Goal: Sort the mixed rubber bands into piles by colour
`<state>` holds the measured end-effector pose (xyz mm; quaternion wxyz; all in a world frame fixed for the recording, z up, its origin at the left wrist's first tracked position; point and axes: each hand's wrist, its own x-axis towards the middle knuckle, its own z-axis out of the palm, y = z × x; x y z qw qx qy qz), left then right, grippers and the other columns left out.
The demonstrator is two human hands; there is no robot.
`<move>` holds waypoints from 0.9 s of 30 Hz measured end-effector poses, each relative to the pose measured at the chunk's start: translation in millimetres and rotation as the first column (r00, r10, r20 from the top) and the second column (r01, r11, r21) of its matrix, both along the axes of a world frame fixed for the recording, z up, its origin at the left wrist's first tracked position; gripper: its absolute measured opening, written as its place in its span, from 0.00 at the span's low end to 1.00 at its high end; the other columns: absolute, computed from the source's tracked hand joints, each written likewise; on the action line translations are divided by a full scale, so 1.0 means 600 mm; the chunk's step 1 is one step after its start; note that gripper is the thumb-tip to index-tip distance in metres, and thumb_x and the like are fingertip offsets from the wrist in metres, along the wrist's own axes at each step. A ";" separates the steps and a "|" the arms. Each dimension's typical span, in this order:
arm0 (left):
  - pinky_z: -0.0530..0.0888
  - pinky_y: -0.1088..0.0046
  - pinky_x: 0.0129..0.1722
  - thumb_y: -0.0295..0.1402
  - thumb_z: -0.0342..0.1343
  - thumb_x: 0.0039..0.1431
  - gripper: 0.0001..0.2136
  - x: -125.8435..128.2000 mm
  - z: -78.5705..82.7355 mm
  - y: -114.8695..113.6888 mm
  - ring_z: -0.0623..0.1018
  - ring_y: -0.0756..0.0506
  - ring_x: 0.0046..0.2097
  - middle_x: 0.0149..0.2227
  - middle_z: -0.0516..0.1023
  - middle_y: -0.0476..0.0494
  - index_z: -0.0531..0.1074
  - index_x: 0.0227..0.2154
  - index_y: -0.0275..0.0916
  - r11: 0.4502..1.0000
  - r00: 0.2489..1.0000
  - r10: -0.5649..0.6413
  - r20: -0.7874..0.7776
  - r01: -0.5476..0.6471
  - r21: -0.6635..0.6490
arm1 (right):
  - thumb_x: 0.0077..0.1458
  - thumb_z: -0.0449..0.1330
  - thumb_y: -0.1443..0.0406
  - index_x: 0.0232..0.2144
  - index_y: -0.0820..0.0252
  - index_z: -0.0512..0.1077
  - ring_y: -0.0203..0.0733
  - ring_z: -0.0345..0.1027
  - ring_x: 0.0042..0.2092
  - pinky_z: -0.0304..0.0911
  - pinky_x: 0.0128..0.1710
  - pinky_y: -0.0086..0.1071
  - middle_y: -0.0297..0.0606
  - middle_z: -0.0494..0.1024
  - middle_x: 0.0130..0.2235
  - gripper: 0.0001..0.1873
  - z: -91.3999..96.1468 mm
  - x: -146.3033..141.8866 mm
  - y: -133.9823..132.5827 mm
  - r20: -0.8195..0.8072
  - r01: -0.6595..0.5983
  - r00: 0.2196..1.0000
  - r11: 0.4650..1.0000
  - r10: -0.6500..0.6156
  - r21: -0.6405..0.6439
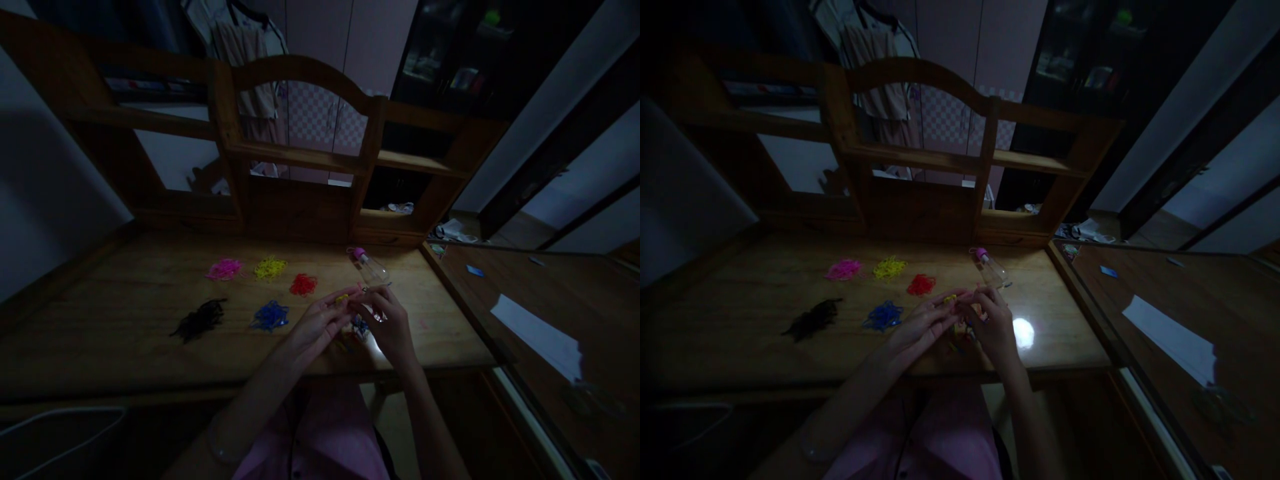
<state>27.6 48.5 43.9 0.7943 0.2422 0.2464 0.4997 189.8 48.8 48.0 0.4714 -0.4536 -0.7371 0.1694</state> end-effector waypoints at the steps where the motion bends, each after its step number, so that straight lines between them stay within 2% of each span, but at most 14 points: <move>1: 0.69 0.69 0.59 0.18 0.57 0.56 0.16 -0.005 0.000 0.001 0.75 0.45 0.56 0.53 0.76 0.37 0.76 0.46 0.35 1.000 1.000 0.008 0.010 -0.008 -0.008 | 0.58 0.61 0.62 0.36 0.53 0.76 0.39 0.66 0.35 0.64 0.35 0.32 0.37 0.73 0.38 0.05 0.001 -0.004 0.004 0.001 -0.002 1.000 1.000 0.002 -0.024; 3: 0.69 0.70 0.59 0.17 0.55 0.57 0.16 -0.017 0.002 0.004 0.75 0.45 0.55 0.53 0.76 0.37 0.75 0.47 0.34 0.999 0.998 0.038 0.048 -0.036 -0.029 | 0.58 0.61 0.59 0.37 0.55 0.74 0.37 0.64 0.31 0.62 0.31 0.31 0.37 0.74 0.37 0.07 0.003 -0.017 0.015 -0.034 -0.028 0.999 0.996 0.025 -0.090; 7: 0.70 0.73 0.58 0.15 0.52 0.57 0.18 -0.041 0.006 0.013 0.75 0.47 0.56 0.54 0.76 0.39 0.74 0.48 0.34 0.987 0.981 0.161 0.106 -0.158 -0.035 | 0.59 0.60 0.56 0.39 0.57 0.72 0.36 0.65 0.29 0.61 0.27 0.29 0.36 0.74 0.33 0.11 0.009 -0.053 0.043 -0.112 -0.170 0.982 0.963 0.149 -0.209; 12: 0.71 0.77 0.56 0.17 0.51 0.60 0.16 -0.067 0.001 0.028 0.76 0.48 0.55 0.52 0.76 0.37 0.74 0.48 0.34 0.947 0.938 0.322 0.132 -0.318 -0.049 | 0.60 0.58 0.61 0.39 0.57 0.70 0.36 0.65 0.31 0.61 0.31 0.30 0.35 0.74 0.35 0.07 0.021 -0.103 0.075 0.068 -0.223 0.970 0.968 0.232 -0.119; 16: 0.71 0.77 0.56 0.17 0.53 0.58 0.13 -0.101 0.000 0.055 0.74 0.48 0.56 0.53 0.76 0.38 0.76 0.42 0.34 0.917 0.915 0.400 0.050 -0.400 -0.012 | 0.59 0.57 0.65 0.40 0.56 0.69 0.37 0.67 0.33 0.62 0.35 0.31 0.36 0.74 0.38 0.06 0.023 -0.135 0.097 0.180 -0.242 0.952 0.969 0.246 -0.046; 20: 0.66 0.72 0.60 0.20 0.59 0.53 0.12 -0.162 0.001 0.105 0.70 0.45 0.60 0.54 0.75 0.37 0.76 0.41 0.34 0.843 0.831 0.533 -0.162 -0.503 0.191 | 0.59 0.57 0.64 0.44 0.56 0.68 0.36 0.68 0.32 0.63 0.34 0.31 0.36 0.74 0.40 0.10 0.018 -0.144 0.111 0.159 -0.207 0.964 0.977 0.212 -0.044; 21: 0.65 0.71 0.60 0.22 0.61 0.51 0.11 -0.179 0.001 0.117 0.70 0.44 0.60 0.53 0.76 0.36 0.77 0.40 0.33 0.836 0.801 0.544 -0.251 -0.491 0.246 | 0.59 0.57 0.64 0.44 0.56 0.68 0.36 0.68 0.32 0.63 0.33 0.31 0.36 0.74 0.39 0.10 0.018 -0.142 0.112 0.151 -0.194 0.968 0.980 0.199 -0.050; 23: 0.66 0.66 0.59 0.27 0.64 0.48 0.13 -0.211 0.003 0.136 0.71 0.40 0.59 0.51 0.77 0.34 0.77 0.39 0.33 0.863 0.765 0.499 -0.407 -0.398 0.310 | 0.59 0.57 0.64 0.44 0.56 0.69 0.36 0.69 0.32 0.63 0.33 0.30 0.36 0.74 0.38 0.10 0.018 -0.136 0.108 0.136 -0.165 0.975 0.984 0.173 -0.066; 25: 0.67 0.62 0.57 0.29 0.67 0.45 0.16 -0.235 0.005 0.144 0.73 0.38 0.56 0.50 0.78 0.32 0.77 0.39 0.32 0.894 0.763 0.439 -0.474 -0.317 0.317 | 0.59 0.56 0.63 0.43 0.56 0.69 0.36 0.69 0.32 0.63 0.32 0.30 0.36 0.75 0.37 0.10 0.017 -0.126 0.102 0.120 -0.139 0.982 0.987 0.148 -0.084; 27: 0.68 0.62 0.56 0.29 0.67 0.44 0.17 -0.245 0.006 0.143 0.75 0.38 0.54 0.51 0.78 0.32 0.78 0.40 0.33 0.912 0.790 0.384 -0.478 -0.243 0.331 | 0.60 0.56 0.63 0.43 0.56 0.70 0.37 0.70 0.32 0.64 0.32 0.31 0.36 0.75 0.37 0.10 0.015 -0.115 0.096 0.092 -0.119 0.987 0.988 0.129 -0.103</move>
